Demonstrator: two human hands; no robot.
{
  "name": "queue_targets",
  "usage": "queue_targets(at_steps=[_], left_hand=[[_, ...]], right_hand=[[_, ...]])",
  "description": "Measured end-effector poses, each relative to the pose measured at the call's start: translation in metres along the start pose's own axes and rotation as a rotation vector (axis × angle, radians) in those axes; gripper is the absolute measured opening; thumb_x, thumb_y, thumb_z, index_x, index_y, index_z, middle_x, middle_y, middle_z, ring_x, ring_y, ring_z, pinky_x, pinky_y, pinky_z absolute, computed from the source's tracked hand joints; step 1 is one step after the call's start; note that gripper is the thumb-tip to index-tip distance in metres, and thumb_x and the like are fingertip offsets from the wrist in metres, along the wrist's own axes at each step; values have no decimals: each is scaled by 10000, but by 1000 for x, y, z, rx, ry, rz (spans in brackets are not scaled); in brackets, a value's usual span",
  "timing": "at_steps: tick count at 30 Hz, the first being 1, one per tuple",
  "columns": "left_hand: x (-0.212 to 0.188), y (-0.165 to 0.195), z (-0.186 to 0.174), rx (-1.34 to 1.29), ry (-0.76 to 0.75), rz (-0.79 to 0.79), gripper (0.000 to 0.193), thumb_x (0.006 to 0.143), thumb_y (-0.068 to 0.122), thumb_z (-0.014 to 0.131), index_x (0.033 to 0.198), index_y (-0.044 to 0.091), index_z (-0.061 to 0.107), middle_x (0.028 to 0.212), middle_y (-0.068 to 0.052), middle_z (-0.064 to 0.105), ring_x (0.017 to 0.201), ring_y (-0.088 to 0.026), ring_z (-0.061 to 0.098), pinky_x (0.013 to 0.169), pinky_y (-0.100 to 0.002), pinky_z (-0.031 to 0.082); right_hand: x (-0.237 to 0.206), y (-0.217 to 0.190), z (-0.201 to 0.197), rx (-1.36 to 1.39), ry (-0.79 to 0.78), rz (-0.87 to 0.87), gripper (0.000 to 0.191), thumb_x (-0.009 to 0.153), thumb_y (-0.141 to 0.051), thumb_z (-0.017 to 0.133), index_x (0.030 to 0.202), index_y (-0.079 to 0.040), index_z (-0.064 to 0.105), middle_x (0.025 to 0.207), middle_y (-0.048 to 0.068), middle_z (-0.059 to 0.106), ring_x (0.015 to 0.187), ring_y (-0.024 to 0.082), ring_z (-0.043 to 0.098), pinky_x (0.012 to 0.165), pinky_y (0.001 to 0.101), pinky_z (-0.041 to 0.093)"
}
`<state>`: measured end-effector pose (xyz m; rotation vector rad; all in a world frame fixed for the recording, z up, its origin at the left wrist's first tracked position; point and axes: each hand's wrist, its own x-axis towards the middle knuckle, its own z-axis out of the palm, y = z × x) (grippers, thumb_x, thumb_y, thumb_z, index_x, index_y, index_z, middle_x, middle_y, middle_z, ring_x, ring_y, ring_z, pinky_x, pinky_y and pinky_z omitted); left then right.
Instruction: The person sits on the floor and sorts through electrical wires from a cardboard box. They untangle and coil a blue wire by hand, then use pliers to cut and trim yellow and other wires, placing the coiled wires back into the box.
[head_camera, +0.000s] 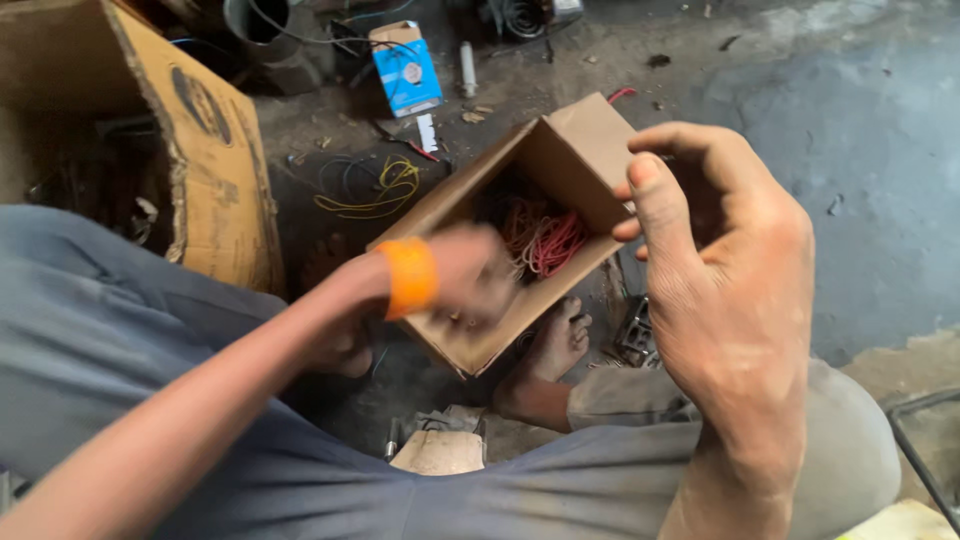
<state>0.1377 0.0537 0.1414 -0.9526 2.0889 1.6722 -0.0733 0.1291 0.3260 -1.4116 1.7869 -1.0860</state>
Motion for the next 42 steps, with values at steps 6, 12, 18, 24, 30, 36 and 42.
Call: queue_targets(at_steps=[6, 12, 18, 24, 30, 36, 42], left_hand=[[-21, -93, 89, 193, -409, -428, 147, 859, 161, 629, 905, 67, 731, 876, -88, 734, 763, -197, 712, 667, -367, 561], [29, -186, 167, 540, -252, -486, 219, 907, 141, 637, 1088, 56, 727, 1142, -156, 693, 1042, -271, 677, 873, -408, 546], [23, -206, 175, 609, -195, -472, 294, 947, 125, 625, 1217, 47, 712, 1329, -203, 656, 1233, -327, 647, 1010, -444, 531], [22, -176, 165, 225, -178, -469, 376, 934, 263, 621, 1261, 91, 688, 1358, -125, 667, 1247, -273, 628, 1028, -404, 493], [-2, -73, 145, 64, -513, -334, 356, 852, 198, 663, 1180, 66, 698, 1201, -88, 713, 1045, -218, 660, 877, -361, 522], [-72, 5, 17, -344, -532, -84, 146, 824, -8, 619, 906, -14, 740, 832, -85, 759, 628, -128, 718, 608, -294, 611], [-98, 53, -46, -708, 142, 308, 141, 952, 41, 609, 978, -38, 723, 861, -82, 744, 687, -91, 668, 637, -242, 559]], right_hand=[[1, -8, 13, -69, -60, -13, 219, 1049, -193, 635, 1191, -31, 678, 920, 44, 767, 824, 102, 742, 722, 246, 573], [-1, -3, 36, -215, -133, -38, 214, 1023, -205, 667, 1173, -57, 701, 853, 103, 742, 719, 159, 713, 663, 305, 544], [3, 1, 44, -231, -172, -142, 221, 1031, -188, 651, 1183, -31, 681, 993, 150, 755, 863, 246, 757, 752, 338, 558], [2, 6, 46, -253, -250, -171, 258, 1020, -207, 644, 1192, -16, 668, 1025, 169, 752, 930, 314, 746, 798, 368, 558], [-1, 9, 42, -325, -287, -181, 266, 999, -213, 636, 1178, -22, 677, 1054, 185, 740, 969, 365, 717, 814, 411, 540], [-6, 13, 35, -340, -502, -136, 268, 998, -220, 586, 1193, -55, 670, 1070, 174, 739, 1014, 385, 682, 813, 428, 532], [-16, 23, 50, -101, -667, -360, 358, 1005, -189, 561, 1273, 49, 562, 1124, 189, 685, 983, 382, 649, 835, 420, 510]])
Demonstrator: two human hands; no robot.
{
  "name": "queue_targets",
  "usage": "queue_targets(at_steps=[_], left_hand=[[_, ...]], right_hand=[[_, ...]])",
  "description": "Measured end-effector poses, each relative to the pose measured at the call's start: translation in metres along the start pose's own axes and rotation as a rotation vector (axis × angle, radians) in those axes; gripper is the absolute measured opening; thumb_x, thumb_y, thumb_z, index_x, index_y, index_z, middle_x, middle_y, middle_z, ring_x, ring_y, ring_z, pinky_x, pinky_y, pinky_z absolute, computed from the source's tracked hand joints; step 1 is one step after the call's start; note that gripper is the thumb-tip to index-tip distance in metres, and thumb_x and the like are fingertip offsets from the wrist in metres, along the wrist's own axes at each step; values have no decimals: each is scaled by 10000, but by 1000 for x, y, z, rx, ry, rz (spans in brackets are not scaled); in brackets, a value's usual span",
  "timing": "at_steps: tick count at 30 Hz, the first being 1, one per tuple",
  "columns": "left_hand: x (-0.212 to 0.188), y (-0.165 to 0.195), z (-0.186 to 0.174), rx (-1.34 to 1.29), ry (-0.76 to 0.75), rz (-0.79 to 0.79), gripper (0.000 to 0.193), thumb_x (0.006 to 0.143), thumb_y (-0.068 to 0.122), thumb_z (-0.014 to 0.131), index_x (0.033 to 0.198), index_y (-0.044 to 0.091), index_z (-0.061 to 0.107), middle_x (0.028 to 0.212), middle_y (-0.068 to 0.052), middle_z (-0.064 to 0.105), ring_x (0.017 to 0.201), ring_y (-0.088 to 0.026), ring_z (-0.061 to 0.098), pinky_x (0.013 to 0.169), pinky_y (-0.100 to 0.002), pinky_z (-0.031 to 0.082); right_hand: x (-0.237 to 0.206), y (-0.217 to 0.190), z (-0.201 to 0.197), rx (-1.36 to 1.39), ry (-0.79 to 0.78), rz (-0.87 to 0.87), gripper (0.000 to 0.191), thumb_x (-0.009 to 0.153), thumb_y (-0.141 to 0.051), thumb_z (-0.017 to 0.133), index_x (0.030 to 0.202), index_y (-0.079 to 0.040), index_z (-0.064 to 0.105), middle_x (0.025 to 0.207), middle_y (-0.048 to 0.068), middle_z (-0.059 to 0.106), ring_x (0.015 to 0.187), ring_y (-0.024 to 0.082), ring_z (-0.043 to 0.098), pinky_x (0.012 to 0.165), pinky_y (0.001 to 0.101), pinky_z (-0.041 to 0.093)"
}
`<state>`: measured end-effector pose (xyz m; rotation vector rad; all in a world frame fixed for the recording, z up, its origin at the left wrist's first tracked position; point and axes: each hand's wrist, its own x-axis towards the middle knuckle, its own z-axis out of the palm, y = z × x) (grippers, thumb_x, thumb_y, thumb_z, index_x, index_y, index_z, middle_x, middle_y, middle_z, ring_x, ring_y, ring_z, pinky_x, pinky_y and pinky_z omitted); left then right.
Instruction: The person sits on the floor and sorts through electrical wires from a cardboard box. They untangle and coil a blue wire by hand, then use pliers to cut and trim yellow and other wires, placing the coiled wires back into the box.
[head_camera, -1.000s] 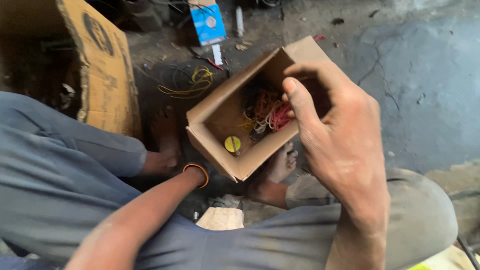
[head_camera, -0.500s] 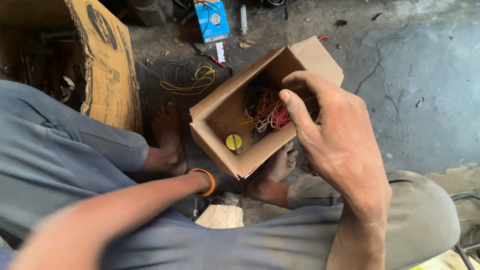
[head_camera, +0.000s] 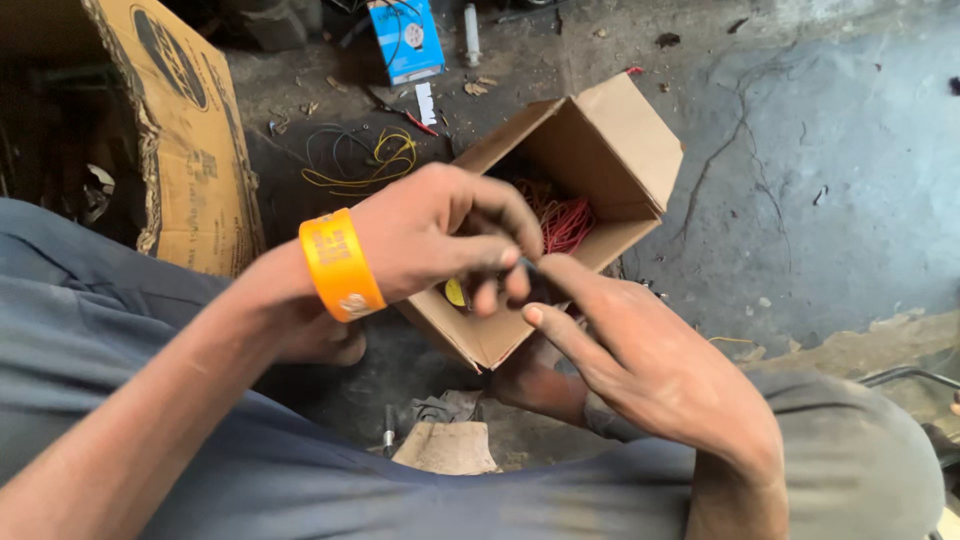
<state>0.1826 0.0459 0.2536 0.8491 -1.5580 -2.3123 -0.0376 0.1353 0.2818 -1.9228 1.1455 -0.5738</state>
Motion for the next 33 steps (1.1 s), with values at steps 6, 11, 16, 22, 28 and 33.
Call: queue_targets(at_steps=[6, 11, 16, 22, 28, 33], left_hand=[[-11, 21, -14, -46, 327, 107, 127, 936, 26, 655, 997, -50, 735, 828, -91, 748, 667, -94, 712, 605, -237, 602], [-26, 30, -27, 111, 421, 274, 122, 930, 23, 677, 996, -42, 757, 840, -72, 771, 696, -101, 764, 647, -223, 624], [-25, 25, -29, -37, 502, 372, 119, 946, 8, 679, 1018, -55, 750, 877, -96, 775, 765, -120, 770, 708, -244, 658], [-16, 15, -39, -141, 568, 411, 127, 965, 5, 655, 1053, -60, 719, 898, -114, 772, 793, -144, 780, 735, -265, 665], [-18, 14, -39, -163, 561, 422, 128, 980, 17, 663, 1074, -56, 711, 922, -110, 766, 825, -148, 771, 776, -274, 665], [-19, 16, -28, -258, 523, 437, 164, 965, 18, 705, 1113, -53, 702, 967, -81, 738, 867, -135, 737, 825, -276, 642]], right_hand=[[12, 14, 9, 255, 191, 617, 231, 1011, -162, 581, 1100, -7, 727, 778, 22, 668, 733, 80, 597, 650, 248, 505], [10, 20, 4, 489, 403, 533, 225, 1066, -153, 581, 1100, 27, 712, 742, -11, 543, 604, 33, 430, 497, 196, 331], [12, 22, 7, 638, 457, 593, 247, 1068, -192, 574, 1054, 25, 692, 687, -25, 476, 543, 28, 355, 454, 193, 257], [16, 24, 6, 815, 414, 636, 229, 1045, -196, 541, 1063, 1, 657, 690, -25, 493, 529, 45, 427, 433, 192, 316], [15, 24, 7, 746, 368, 608, 233, 1047, -207, 543, 1072, -10, 665, 710, -29, 500, 522, 37, 419, 432, 181, 297], [28, 13, 21, 676, 280, 822, 259, 996, -271, 588, 1058, -51, 710, 710, -43, 508, 527, 20, 373, 423, 198, 267]])
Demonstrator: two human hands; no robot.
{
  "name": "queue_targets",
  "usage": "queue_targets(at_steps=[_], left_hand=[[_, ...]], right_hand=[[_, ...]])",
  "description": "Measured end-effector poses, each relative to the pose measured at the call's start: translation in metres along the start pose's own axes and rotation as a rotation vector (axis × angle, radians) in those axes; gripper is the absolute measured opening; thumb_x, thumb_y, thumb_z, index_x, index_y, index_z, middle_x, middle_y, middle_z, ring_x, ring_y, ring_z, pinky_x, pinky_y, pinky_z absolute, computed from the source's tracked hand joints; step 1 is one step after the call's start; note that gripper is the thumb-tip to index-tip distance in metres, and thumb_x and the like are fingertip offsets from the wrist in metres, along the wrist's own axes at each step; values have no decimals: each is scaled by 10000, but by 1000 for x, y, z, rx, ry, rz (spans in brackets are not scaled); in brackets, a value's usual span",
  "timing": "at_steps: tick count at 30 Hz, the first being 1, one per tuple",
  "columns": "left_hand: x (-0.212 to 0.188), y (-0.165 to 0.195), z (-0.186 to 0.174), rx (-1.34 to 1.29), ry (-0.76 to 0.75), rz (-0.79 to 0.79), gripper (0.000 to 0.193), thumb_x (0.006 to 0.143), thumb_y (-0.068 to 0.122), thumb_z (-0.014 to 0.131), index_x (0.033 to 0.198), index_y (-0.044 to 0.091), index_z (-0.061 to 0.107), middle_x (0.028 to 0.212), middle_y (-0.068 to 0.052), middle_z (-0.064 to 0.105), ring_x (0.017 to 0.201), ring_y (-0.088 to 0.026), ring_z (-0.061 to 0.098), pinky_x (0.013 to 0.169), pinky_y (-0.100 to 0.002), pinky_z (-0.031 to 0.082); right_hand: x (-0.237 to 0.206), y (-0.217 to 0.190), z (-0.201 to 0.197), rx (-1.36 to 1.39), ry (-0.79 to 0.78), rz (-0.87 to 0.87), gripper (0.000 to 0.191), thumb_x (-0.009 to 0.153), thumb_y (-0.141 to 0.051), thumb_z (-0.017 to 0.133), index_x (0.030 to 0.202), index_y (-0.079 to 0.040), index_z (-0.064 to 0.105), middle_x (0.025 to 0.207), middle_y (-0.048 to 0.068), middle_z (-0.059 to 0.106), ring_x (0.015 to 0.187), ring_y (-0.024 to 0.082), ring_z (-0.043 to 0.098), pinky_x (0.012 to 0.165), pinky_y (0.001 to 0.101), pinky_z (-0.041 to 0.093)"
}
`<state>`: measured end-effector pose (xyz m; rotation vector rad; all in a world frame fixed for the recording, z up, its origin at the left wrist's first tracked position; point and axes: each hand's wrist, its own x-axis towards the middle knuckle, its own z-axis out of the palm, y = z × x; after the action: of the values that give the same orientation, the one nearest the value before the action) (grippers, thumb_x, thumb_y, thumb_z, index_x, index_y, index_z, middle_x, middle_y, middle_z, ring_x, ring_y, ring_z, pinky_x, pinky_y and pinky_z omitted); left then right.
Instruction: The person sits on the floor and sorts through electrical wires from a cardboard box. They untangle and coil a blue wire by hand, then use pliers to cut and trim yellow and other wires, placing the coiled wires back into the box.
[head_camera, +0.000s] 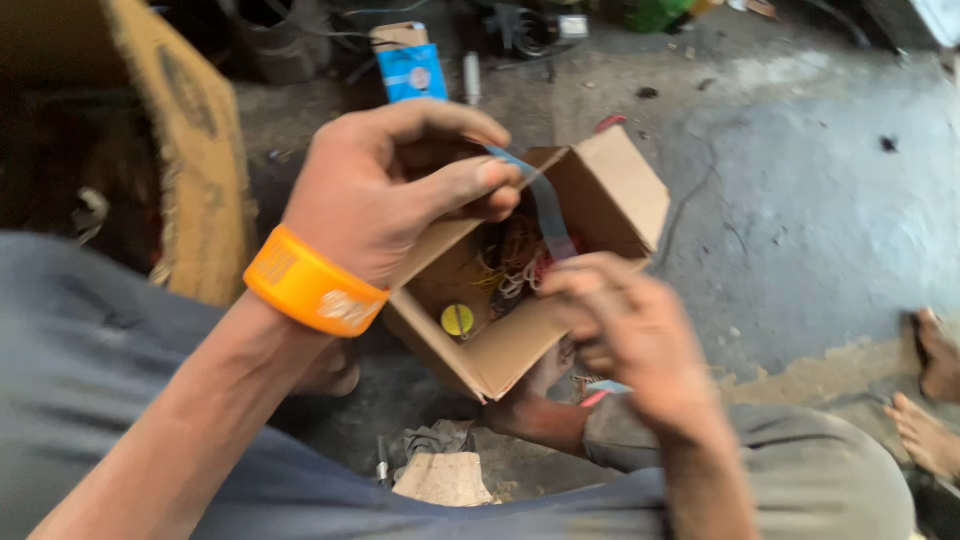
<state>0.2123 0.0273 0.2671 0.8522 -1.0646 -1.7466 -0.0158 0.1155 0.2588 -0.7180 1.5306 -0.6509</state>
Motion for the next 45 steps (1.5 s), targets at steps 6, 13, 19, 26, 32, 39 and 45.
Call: queue_targets(at_steps=[6, 13, 19, 26, 32, 39, 45], left_hand=[[2, -11, 3, 213, 93, -91, 183, 956, 53, 733, 1109, -48, 726, 972, -86, 743, 836, -132, 697, 788, -289, 601], [2, -18, 2, -83, 160, -112, 137, 1016, 84, 667, 1119, -5, 685, 1007, -98, 699, 911, -210, 724, 821, -372, 636], [7, -1, 4, -132, 214, 3, 136, 1096, 96, 610, 1179, 21, 688, 1005, -85, 684, 862, -175, 679, 779, -341, 593], [5, 43, -2, -40, 291, 223, 154, 1047, 101, 599, 1130, 30, 708, 869, -21, 675, 745, -85, 648, 668, -246, 565], [16, 64, -18, -92, 355, 300, 146, 1008, 0, 676, 1140, -26, 733, 1068, -38, 736, 987, -73, 668, 945, -219, 554], [3, 50, -41, 109, 368, 367, 70, 1056, -27, 741, 1122, -46, 753, 1015, -56, 750, 891, -66, 631, 845, -217, 532], [-6, 38, -30, 101, 230, 412, 31, 1075, -44, 724, 1097, -27, 710, 1012, -7, 728, 910, -68, 681, 842, -225, 548]], right_hand=[[-4, 28, 46, 173, -427, -103, 272, 1079, -285, 494, 1047, -60, 645, 711, -35, 523, 555, 32, 433, 482, 195, 345], [-5, 33, 47, 182, -453, -197, 288, 1108, -267, 447, 1093, -46, 631, 762, -22, 584, 617, 40, 514, 568, 195, 430], [-5, 48, 50, 65, -517, -102, 319, 1111, -308, 451, 1109, -54, 644, 778, -46, 562, 649, 18, 503, 574, 182, 433], [15, 89, 54, -167, -528, 40, 254, 1030, -285, 568, 1115, -80, 691, 833, -26, 628, 744, 52, 575, 674, 227, 519], [45, 131, 59, -586, -315, -279, 347, 970, -321, 662, 1225, -85, 670, 1000, 111, 746, 948, 210, 700, 825, 390, 549], [62, 98, 44, -863, -170, 63, 479, 986, -352, 612, 1423, -158, 596, 1069, 94, 730, 875, 244, 731, 692, 412, 604], [33, 24, -3, -565, 146, -366, 244, 1033, -133, 594, 1223, 2, 663, 966, 70, 724, 858, 136, 678, 777, 286, 556]])
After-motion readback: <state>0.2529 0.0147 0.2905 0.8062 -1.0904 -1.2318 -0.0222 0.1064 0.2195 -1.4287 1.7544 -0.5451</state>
